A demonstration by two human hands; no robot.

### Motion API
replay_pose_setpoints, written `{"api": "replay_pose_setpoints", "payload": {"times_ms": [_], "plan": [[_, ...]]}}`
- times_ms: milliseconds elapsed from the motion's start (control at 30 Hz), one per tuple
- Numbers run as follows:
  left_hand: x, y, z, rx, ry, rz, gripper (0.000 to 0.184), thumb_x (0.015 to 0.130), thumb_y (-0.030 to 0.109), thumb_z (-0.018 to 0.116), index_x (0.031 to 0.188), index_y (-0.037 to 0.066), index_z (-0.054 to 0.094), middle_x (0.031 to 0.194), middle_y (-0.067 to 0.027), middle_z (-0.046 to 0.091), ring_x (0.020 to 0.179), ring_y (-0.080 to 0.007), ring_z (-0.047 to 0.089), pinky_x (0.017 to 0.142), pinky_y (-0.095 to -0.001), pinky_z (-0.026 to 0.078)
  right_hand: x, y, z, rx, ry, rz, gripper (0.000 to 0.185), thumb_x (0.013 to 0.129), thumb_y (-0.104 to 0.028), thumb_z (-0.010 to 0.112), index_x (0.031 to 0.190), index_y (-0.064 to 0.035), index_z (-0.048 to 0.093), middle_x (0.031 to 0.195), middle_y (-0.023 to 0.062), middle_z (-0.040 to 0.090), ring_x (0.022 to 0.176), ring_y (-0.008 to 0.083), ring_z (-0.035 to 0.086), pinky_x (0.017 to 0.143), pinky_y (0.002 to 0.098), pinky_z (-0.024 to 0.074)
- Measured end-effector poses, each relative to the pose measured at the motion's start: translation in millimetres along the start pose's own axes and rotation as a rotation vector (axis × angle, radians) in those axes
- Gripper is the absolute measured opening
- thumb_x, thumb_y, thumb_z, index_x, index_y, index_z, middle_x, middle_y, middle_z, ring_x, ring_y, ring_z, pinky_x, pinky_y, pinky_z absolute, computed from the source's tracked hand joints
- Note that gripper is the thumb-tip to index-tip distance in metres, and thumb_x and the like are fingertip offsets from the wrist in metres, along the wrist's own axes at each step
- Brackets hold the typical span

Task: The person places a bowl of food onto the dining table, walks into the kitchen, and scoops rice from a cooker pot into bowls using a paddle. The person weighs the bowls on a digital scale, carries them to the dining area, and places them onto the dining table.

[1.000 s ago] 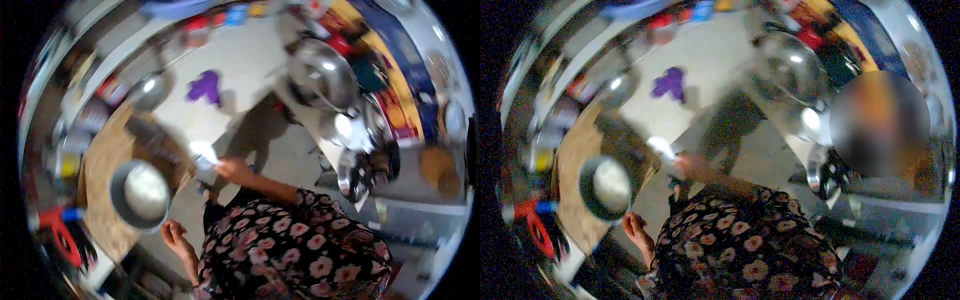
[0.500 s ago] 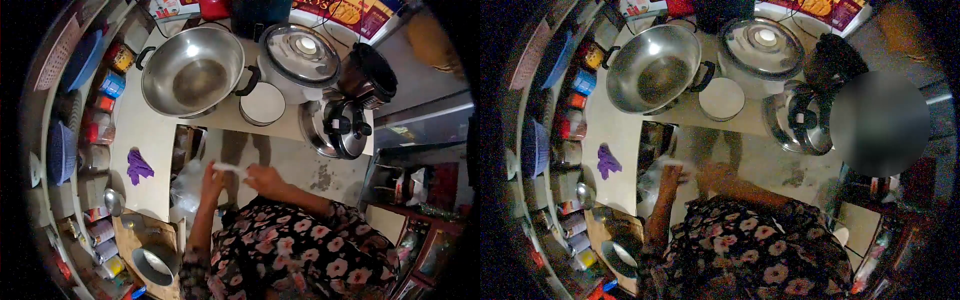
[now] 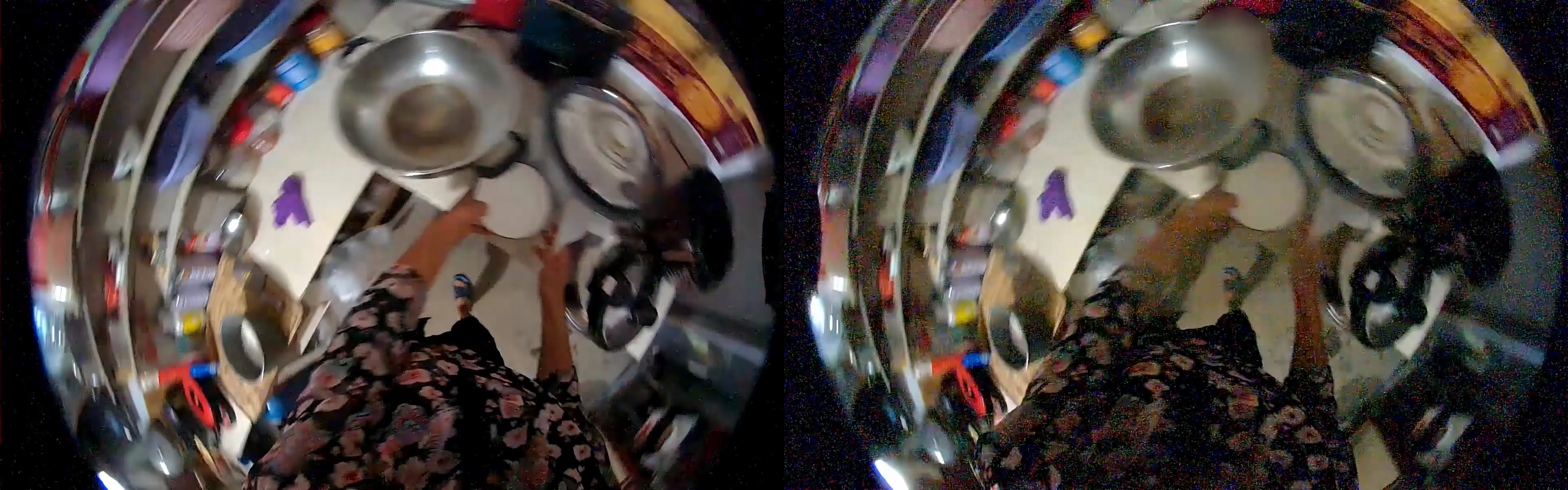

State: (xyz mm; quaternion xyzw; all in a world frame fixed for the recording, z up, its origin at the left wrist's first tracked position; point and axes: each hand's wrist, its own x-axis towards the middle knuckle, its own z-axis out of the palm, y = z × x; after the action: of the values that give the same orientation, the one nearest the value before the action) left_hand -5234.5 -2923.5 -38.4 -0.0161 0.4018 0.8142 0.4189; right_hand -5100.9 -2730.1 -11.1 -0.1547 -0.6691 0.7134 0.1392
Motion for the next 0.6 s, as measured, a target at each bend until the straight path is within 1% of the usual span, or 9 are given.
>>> {"api": "replay_pose_setpoints", "payload": {"times_ms": [33, 133, 200, 300, 367, 400, 500, 567, 600], "plan": [[-1, 6, 21, 0.009, 0.23, -0.09, 0.073, 0.063, 0.012, 0.056, 0.124, 0.021, 0.016, 0.111, -0.0123, 0.039, 0.091, -0.0353, 0.046, 0.067, -0.0529, 0.043, 4, 11, -11, -0.055, -0.042, -0.005, 0.031, 0.081, -0.014, 0.041, 0.108, -0.0007, 0.041, 0.106, 0.0112, 0.045, 0.091, 0.0178, 0.047, 0.07, 0.0289, 0.0428], [-23, 2, 16, 0.036, 0.286, 0.116, 0.073, 0.062, 0.013, 0.058, 0.124, 0.018, 0.02, 0.104, -0.0112, 0.044, 0.088, -0.0291, 0.047, 0.067, -0.0499, 0.044, 8, 0, 8, 0.003, -0.093, 0.049, 0.035, 0.079, -0.013, 0.044, 0.111, 0.0001, 0.038, 0.105, 0.0107, 0.044, 0.09, 0.0199, 0.047, 0.072, 0.0305, 0.0424], [-57, 42, 77, 0.261, 0.436, -0.031, 0.072, 0.061, 0.0, 0.046, 0.126, 0.013, 0.018, 0.102, -0.0134, 0.049, 0.09, -0.0255, 0.047, 0.068, -0.0391, 0.044, 2, -23, 24, 0.154, -0.103, 0.158, 0.035, 0.079, -0.013, 0.044, 0.111, 0.0002, 0.038, 0.103, 0.0103, 0.044, 0.087, 0.0197, 0.047, 0.071, 0.0298, 0.0422], [-135, 74, 99, 0.346, 0.473, -0.163, 0.073, 0.06, -0.005, 0.04, 0.127, 0.014, 0.017, 0.111, -0.0147, 0.043, 0.096, -0.0261, 0.044, 0.074, -0.0357, 0.041, -4, -15, 14, 0.064, -0.017, 0.289, 0.036, 0.078, -0.011, 0.042, 0.111, 0.0012, 0.036, 0.102, 0.0107, 0.044, 0.083, 0.0193, 0.048, 0.071, 0.0302, 0.0425], [-167, 58, 87, 0.552, 0.412, 0.101, 0.075, 0.06, -0.008, 0.037, 0.127, 0.016, 0.016, 0.114, -0.0153, 0.04, 0.1, -0.0251, 0.041, 0.079, -0.0332, 0.038, -37, -55, 32, -0.418, -0.113, 0.33, 0.035, 0.076, -0.011, 0.044, 0.108, 0.0014, 0.037, 0.104, 0.0111, 0.043, 0.083, 0.0205, 0.048, 0.071, 0.0288, 0.0417], [-187, 43, 83, 0.34, 0.449, 0.087, 0.074, 0.06, -0.007, 0.037, 0.127, 0.015, 0.016, 0.114, -0.0153, 0.039, 0.102, -0.0246, 0.04, 0.081, -0.0321, 0.036, -52, -60, 40, -0.432, -0.151, 0.318, 0.035, 0.076, -0.011, 0.044, 0.108, 0.0014, 0.037, 0.104, 0.0111, 0.043, 0.083, 0.0205, 0.048, 0.071, 0.0288, 0.0417], [-297, 52, 99, 0.152, 0.682, 0.017, 0.071, 0.062, -0.004, 0.038, 0.127, 0.011, 0.015, 0.114, -0.014, 0.039, 0.104, -0.0229, 0.037, 0.086, -0.0306, 0.032, -96, -61, 68, -0.493, -0.471, 0.22, 0.026, 0.076, -0.01, 0.042, 0.1, 0.0004, 0.037, 0.107, 0.0132, 0.041, 0.092, 0.0222, 0.044, 0.076, 0.033, 0.0407], [-352, 1, 64, 0.107, 0.823, 0.162, 0.068, 0.063, -0.002, 0.04, 0.126, 0.007, 0.017, 0.115, -0.0137, 0.037, 0.105, -0.0225, 0.035, 0.088, -0.0302, 0.03, -136, -82, 120, -0.514, -0.63, 0.164, 0.023, 0.076, -0.009, 0.042, 0.097, 0.0001, 0.037, 0.107, 0.0139, 0.04, 0.095, 0.0228, 0.043, 0.077, 0.0344, 0.0403], [-386, -14, 59, 0.141, 0.938, 0.24, 0.064, 0.065, -0.001, 0.042, 0.125, 0.005, 0.02, 0.112, -0.0136, 0.039, 0.103, -0.0219, 0.038, 0.087, -0.0298, 0.031, -163, -109, 160, -0.18, -0.874, 0.082, 0.017, 0.079, -0.007, 0.037, 0.094, -0.0008, 0.037, 0.111, 0.0168, 0.038, 0.099, 0.0244, 0.042, 0.078, 0.0341, 0.0402]]}}
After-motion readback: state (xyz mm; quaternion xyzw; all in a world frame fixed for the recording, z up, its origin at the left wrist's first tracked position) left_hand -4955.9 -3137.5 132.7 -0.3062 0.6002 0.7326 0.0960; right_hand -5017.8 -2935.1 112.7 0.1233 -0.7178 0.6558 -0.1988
